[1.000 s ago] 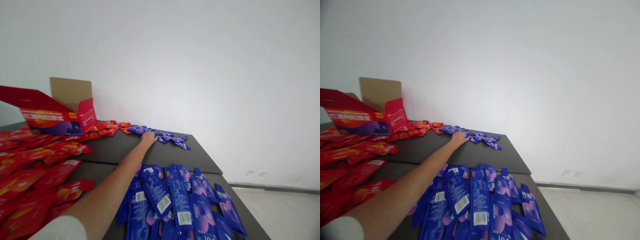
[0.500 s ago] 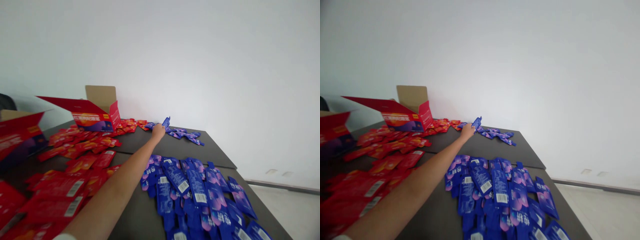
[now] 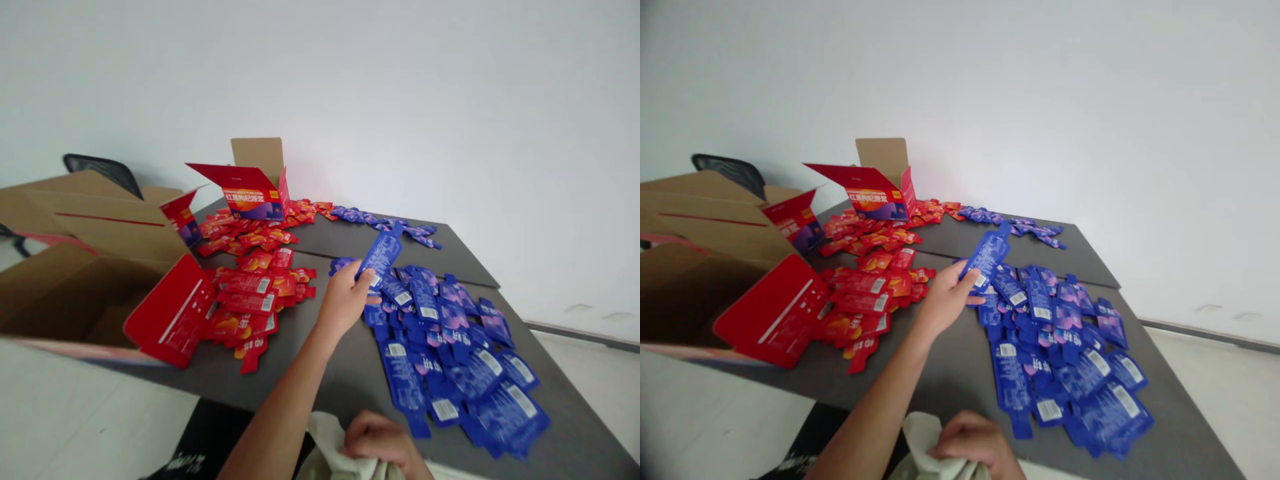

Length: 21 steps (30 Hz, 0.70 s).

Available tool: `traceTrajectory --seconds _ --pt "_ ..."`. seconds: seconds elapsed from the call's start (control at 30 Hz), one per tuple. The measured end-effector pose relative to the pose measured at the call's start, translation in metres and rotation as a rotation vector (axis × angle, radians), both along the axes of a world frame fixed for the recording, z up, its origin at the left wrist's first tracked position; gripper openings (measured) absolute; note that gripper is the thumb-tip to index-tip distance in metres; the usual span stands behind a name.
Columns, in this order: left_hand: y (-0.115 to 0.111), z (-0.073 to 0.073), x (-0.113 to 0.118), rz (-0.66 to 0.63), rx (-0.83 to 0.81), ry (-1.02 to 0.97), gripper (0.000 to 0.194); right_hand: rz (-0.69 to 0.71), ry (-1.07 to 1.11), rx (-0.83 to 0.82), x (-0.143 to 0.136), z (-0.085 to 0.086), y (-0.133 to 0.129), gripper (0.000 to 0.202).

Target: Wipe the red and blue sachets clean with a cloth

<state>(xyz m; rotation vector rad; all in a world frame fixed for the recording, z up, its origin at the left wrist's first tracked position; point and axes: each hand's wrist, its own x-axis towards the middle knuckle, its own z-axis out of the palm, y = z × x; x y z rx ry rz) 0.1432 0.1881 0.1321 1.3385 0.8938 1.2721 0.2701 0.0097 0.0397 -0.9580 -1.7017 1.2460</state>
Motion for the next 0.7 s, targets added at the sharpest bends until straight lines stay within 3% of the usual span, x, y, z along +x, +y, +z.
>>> traceTrajectory --seconds 0.2,0.4,0.53,0.7 --pt "-0.079 -0.004 -0.037 -0.036 -0.065 0.000 0.039 0.228 0.113 -0.059 0.009 0.001 0.000 0.031" --pt "-0.155 -0.009 -0.077 -0.049 -0.120 0.280 0.036 0.316 0.201 -0.056 0.021 -0.008 0.000 0.041" --pt "-0.182 -0.030 -0.116 0.041 0.128 0.513 0.027 0.306 0.197 -0.049 0.023 -0.012 0.000 0.046" --pt "-0.174 -0.057 -0.145 0.146 0.579 0.823 0.045 0.285 0.240 -0.044 0.021 -0.008 -0.001 0.042"
